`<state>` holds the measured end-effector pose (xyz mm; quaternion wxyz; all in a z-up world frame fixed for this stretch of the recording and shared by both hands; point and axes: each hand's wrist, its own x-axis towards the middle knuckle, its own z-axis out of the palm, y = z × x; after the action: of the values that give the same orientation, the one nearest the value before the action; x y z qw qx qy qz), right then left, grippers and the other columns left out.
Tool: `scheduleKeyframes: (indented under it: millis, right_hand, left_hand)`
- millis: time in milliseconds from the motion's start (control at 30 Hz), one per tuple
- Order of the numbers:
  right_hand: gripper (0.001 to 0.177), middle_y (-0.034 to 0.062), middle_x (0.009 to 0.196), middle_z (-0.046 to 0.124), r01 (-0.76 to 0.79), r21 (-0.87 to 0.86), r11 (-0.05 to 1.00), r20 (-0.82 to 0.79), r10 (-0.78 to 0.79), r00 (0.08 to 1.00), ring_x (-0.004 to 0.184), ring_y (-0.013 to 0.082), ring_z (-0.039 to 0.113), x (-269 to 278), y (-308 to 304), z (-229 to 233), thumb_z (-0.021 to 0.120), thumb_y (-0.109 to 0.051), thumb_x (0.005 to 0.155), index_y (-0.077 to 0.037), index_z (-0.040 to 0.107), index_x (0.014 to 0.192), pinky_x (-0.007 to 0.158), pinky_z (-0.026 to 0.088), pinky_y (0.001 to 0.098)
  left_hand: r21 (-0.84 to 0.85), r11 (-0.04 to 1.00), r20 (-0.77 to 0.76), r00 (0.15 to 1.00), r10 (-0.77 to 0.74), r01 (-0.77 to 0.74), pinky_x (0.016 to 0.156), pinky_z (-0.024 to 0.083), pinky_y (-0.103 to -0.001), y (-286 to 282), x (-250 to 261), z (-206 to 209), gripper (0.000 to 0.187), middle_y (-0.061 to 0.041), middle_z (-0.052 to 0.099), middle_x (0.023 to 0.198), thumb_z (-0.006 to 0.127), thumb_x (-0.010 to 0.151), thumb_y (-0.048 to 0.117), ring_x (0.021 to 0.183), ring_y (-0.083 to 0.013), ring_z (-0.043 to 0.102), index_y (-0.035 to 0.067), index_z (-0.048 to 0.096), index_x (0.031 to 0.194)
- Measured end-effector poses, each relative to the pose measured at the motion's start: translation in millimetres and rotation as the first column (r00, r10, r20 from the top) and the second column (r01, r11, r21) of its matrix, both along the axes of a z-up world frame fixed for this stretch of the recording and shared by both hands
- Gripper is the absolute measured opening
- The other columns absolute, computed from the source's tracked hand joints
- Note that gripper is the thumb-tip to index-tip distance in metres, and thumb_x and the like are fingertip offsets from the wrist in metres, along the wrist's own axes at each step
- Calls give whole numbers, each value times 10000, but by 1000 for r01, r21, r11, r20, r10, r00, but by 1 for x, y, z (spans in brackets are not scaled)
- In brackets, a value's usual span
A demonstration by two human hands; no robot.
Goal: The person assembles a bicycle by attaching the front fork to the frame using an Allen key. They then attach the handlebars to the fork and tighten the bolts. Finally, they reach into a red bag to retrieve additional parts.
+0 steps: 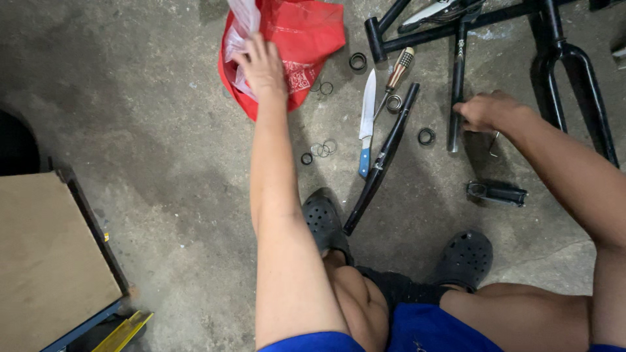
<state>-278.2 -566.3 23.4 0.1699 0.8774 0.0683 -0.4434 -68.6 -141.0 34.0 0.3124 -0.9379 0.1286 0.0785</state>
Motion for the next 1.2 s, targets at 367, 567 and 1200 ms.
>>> scheduleKeyframes:
  millis: [367,567,1200]
  right_hand:
    - [596,57,1358,645,-38,107,994,24,36,999,1269,276,629,4,-20,-45,661,-447,947,-239,494,1481,1039,525,524]
    - [525,55,1315,667,-24,182,983,53,15,998,1218,276,666,11,-24,-62,635,-451,953,-248,540,1428,984,570,494]
    - [428,150,1269,656,-70,331,941,250,-16,968,1071,299,714,33,12,-54,593,-401,1011,-131,612,1342,989,581,465]
  left_hand:
    - [-367,847,-223,847,-482,385,1133,295,-575,-92,1,-53,389,-132,563,1413,623,906,151,1395,-343,407,160,662,1293]
    - [-420,819,-318,782,-536,391,1076,371,-537,-133,-1,-105,282,-98,668,1322,602,952,149,1315,-305,523,154,733,1201]
    - [-413,889,-205,931,-301,196,911,465,-460,-178,-4,-174,312,-111,590,1320,517,1004,230,1230,-294,509,109,726,1201]
